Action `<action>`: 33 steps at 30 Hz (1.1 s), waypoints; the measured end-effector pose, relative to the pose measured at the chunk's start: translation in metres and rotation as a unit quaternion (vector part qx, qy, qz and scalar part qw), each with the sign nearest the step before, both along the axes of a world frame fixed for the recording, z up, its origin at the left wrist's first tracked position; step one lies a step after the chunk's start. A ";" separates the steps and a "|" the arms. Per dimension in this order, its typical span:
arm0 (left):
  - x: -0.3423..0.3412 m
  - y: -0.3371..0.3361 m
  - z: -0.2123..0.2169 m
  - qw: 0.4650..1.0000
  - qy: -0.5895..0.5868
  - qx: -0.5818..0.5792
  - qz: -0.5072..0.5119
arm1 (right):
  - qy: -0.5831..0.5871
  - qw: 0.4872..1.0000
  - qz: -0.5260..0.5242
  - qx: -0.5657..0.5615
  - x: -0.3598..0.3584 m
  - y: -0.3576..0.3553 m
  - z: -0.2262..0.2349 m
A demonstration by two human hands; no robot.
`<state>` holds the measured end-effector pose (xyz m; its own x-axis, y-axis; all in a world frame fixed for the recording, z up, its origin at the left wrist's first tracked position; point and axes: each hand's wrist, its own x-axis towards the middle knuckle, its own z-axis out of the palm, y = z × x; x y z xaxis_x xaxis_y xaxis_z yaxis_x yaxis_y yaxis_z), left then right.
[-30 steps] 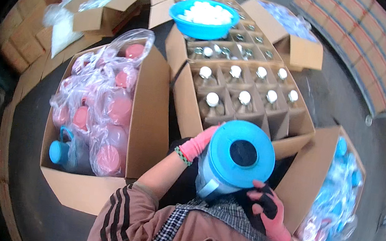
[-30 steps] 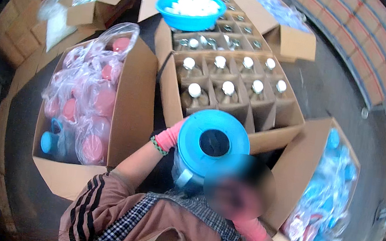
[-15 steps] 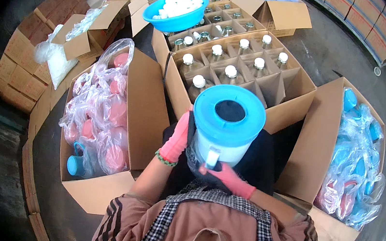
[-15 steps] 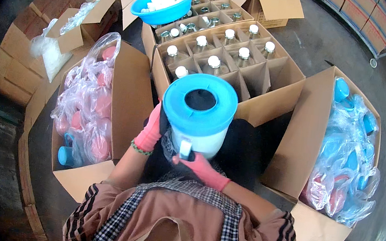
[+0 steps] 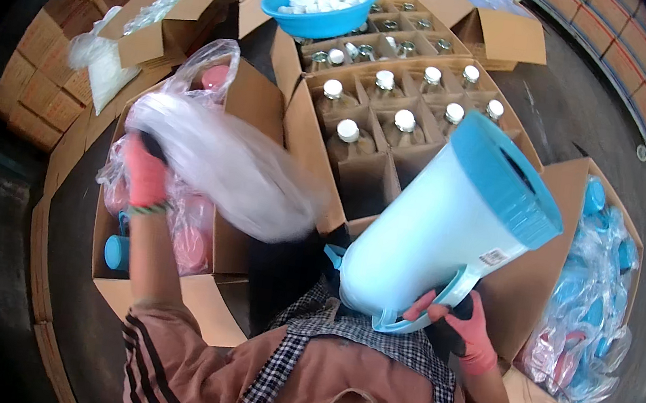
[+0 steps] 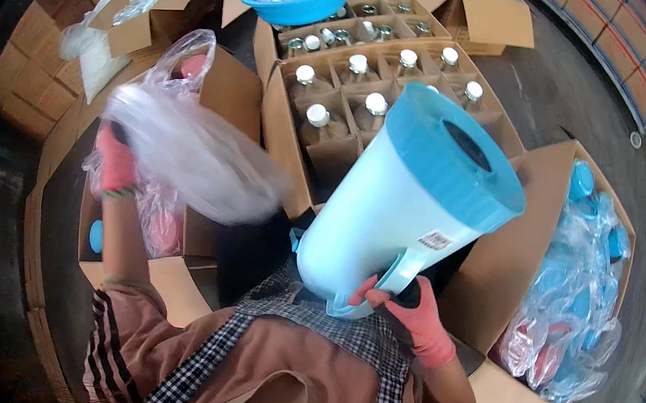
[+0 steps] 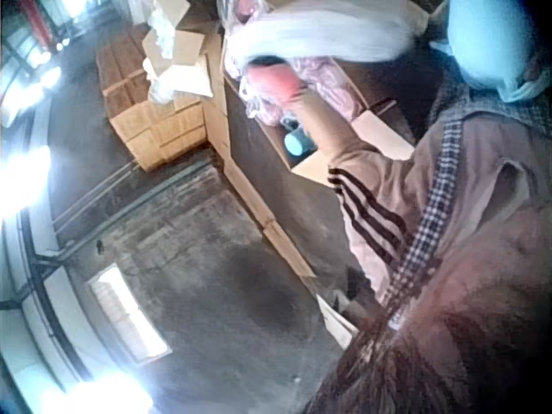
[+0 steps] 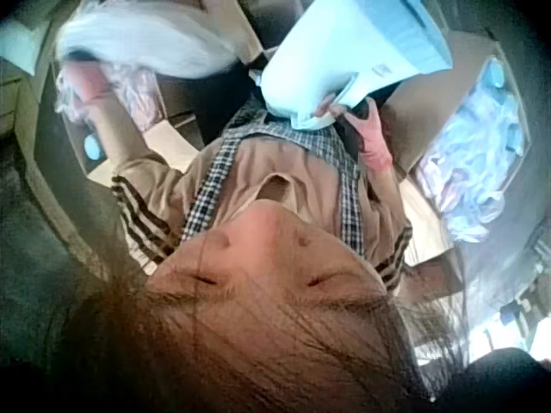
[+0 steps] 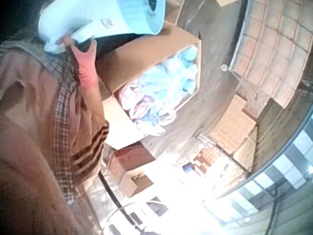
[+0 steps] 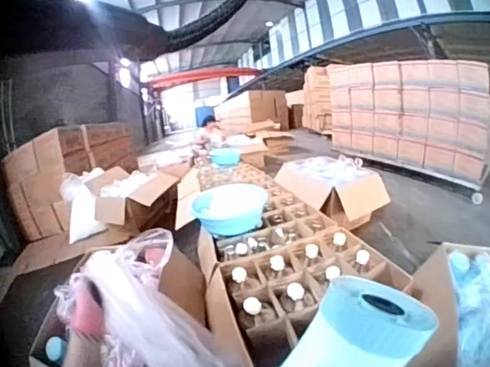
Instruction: The person sits on the warehouse floor and packs plastic pitchers into cardboard boxes. They remove pink and blue pitchers from plastic bags, place them into a box, and then place the lids on top. The process is repeated for multiple units.
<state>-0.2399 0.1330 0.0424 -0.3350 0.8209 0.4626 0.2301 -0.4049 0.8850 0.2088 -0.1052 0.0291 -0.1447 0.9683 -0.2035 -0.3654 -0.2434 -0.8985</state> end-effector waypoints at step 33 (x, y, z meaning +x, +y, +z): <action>0.124 -0.059 0.111 0.955 -0.155 0.023 -0.251 | -0.113 0.978 0.038 0.170 -0.078 0.143 0.103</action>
